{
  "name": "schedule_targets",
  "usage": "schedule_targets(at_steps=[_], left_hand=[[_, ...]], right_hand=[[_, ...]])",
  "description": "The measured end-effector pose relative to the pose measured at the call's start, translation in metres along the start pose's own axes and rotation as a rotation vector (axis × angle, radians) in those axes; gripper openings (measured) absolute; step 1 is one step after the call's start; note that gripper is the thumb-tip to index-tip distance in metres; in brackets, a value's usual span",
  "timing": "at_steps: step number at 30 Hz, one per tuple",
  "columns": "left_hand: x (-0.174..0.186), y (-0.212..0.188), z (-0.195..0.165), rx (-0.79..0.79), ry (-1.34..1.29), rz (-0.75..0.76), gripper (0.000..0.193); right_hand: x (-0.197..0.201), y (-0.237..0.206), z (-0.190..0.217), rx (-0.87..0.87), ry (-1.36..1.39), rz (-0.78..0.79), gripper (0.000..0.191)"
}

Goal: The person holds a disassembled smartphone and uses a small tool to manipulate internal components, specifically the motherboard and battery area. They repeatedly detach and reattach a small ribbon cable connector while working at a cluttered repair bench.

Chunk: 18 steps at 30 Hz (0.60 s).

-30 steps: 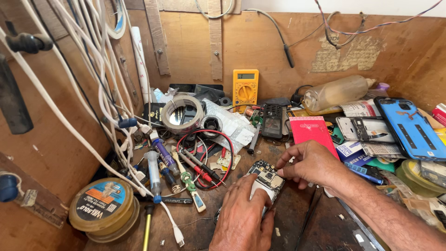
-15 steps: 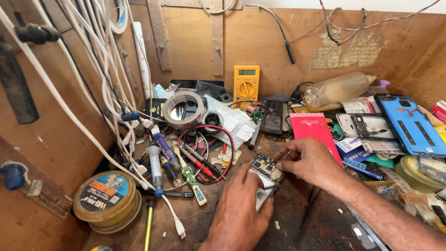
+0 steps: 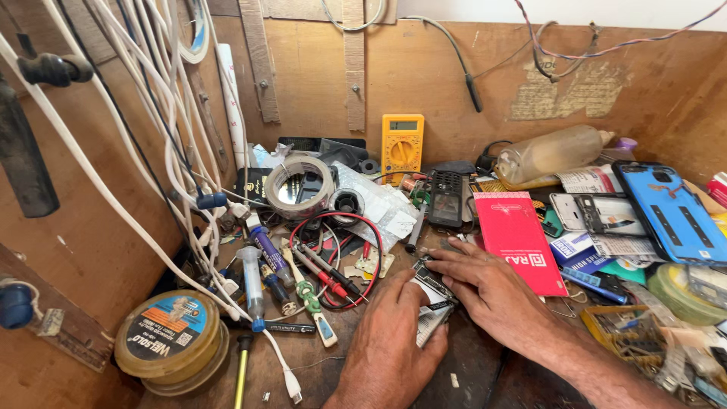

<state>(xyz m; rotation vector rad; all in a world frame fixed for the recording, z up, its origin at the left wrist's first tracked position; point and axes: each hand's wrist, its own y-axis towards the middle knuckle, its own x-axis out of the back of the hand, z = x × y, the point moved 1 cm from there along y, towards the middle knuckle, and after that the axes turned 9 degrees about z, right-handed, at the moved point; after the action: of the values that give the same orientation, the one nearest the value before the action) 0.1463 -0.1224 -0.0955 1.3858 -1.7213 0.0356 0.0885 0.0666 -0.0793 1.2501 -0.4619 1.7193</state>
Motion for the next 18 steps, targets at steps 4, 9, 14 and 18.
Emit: schedule_targets(at_steps=[4, 9, 14, 18], left_hand=[[-0.001, 0.003, 0.005, 0.001, -0.007, 0.03, 0.05], [-0.006, 0.009, 0.014, -0.001, 0.0, 0.016, 0.054], [-0.015, 0.021, 0.03, 0.018, -0.028, 0.058, 0.062], [-0.019, 0.03, 0.04, 0.029, -0.028, 0.066, 0.067]], right_hand=[[0.0, 0.001, -0.008, -0.001, 0.009, 0.027, 0.036], [0.0, 0.002, -0.013, -0.011, -0.04, 0.047, 0.044], [-0.003, 0.008, -0.014, -0.016, -0.086, 0.024, 0.045], [-0.001, 0.017, -0.014, 0.005, -0.134, 0.009, 0.045]])
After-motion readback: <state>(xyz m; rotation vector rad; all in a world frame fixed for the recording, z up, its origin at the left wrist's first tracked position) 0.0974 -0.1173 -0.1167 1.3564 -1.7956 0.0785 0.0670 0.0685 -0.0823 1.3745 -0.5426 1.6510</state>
